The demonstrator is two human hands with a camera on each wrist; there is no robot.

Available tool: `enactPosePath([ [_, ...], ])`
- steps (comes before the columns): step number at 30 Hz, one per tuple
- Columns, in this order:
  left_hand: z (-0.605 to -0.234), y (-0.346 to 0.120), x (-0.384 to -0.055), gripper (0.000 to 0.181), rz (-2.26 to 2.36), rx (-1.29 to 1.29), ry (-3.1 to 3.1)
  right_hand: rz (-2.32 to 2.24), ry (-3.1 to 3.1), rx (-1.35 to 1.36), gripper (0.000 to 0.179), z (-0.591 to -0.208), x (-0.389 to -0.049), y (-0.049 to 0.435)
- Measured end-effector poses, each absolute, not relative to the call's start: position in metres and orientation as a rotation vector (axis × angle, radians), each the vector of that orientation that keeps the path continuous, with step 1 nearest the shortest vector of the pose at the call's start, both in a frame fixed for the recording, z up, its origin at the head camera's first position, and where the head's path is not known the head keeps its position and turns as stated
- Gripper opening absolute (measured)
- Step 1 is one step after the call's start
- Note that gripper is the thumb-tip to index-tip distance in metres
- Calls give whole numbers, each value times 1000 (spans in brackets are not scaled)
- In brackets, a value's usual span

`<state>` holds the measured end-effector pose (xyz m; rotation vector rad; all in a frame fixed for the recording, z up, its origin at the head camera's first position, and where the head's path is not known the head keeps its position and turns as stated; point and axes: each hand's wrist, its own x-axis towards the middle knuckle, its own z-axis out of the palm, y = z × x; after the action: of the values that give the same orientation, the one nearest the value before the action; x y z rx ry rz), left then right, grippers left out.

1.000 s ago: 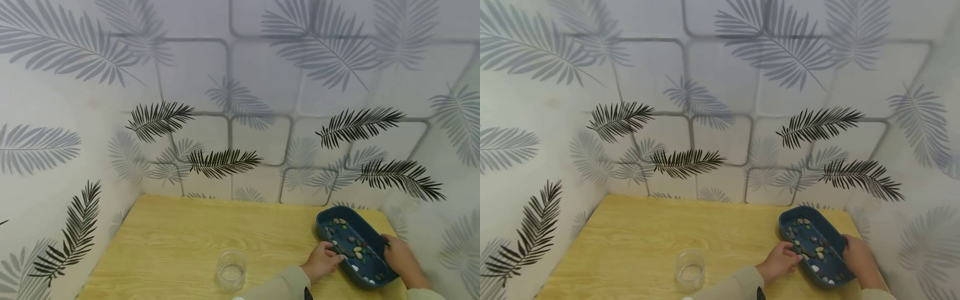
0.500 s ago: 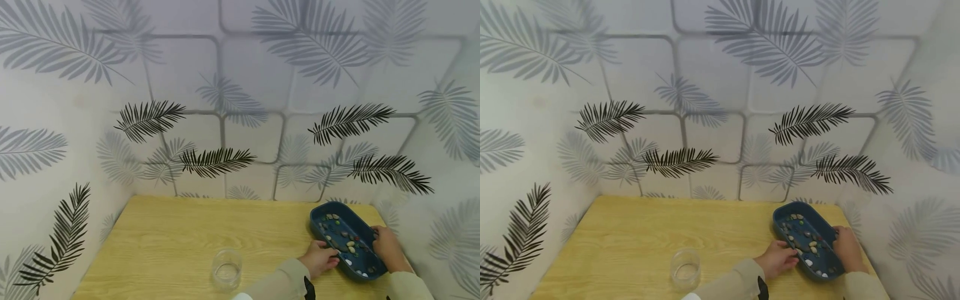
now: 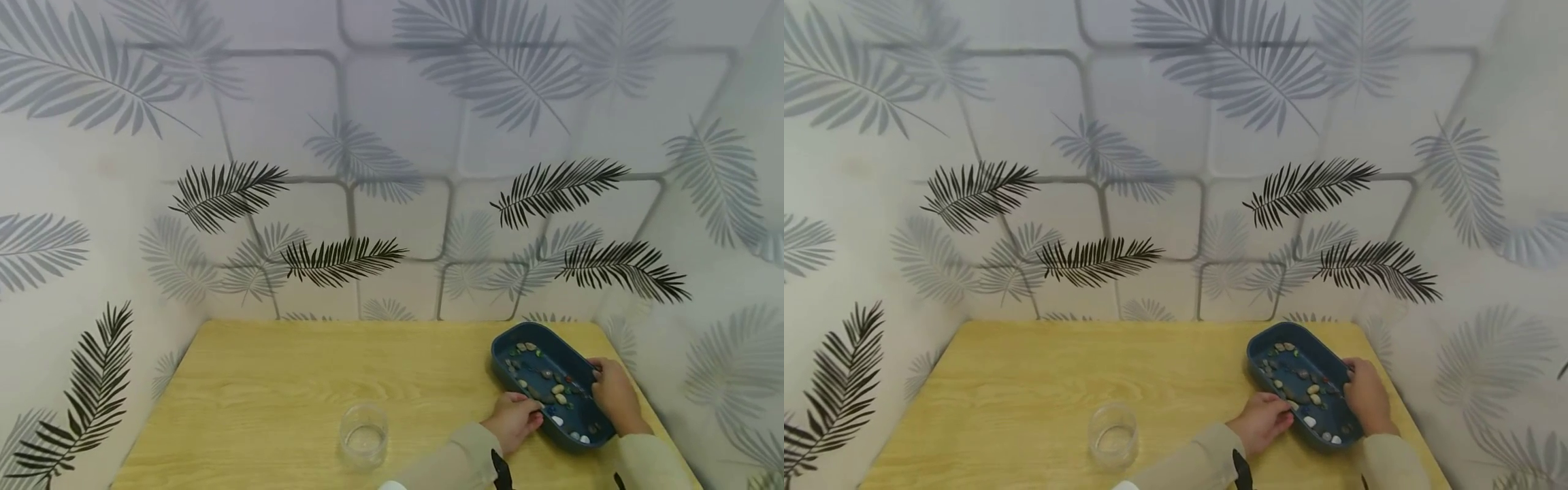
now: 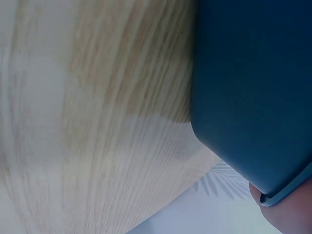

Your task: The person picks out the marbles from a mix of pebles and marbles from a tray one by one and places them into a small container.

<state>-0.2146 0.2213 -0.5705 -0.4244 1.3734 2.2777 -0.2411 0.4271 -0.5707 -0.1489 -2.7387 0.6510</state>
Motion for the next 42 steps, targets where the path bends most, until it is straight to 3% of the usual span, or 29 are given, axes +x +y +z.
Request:
enactPosePath([
  [27, -585, 191, -186, 17, 2386, -433, 1152, 680, -2785, -77, 22, -567, -231, 397],
  [42, -579, 160, -157, 13, 2292, -434, 1021, 787, -2817, 129, 23, -565, -225, 373],
])
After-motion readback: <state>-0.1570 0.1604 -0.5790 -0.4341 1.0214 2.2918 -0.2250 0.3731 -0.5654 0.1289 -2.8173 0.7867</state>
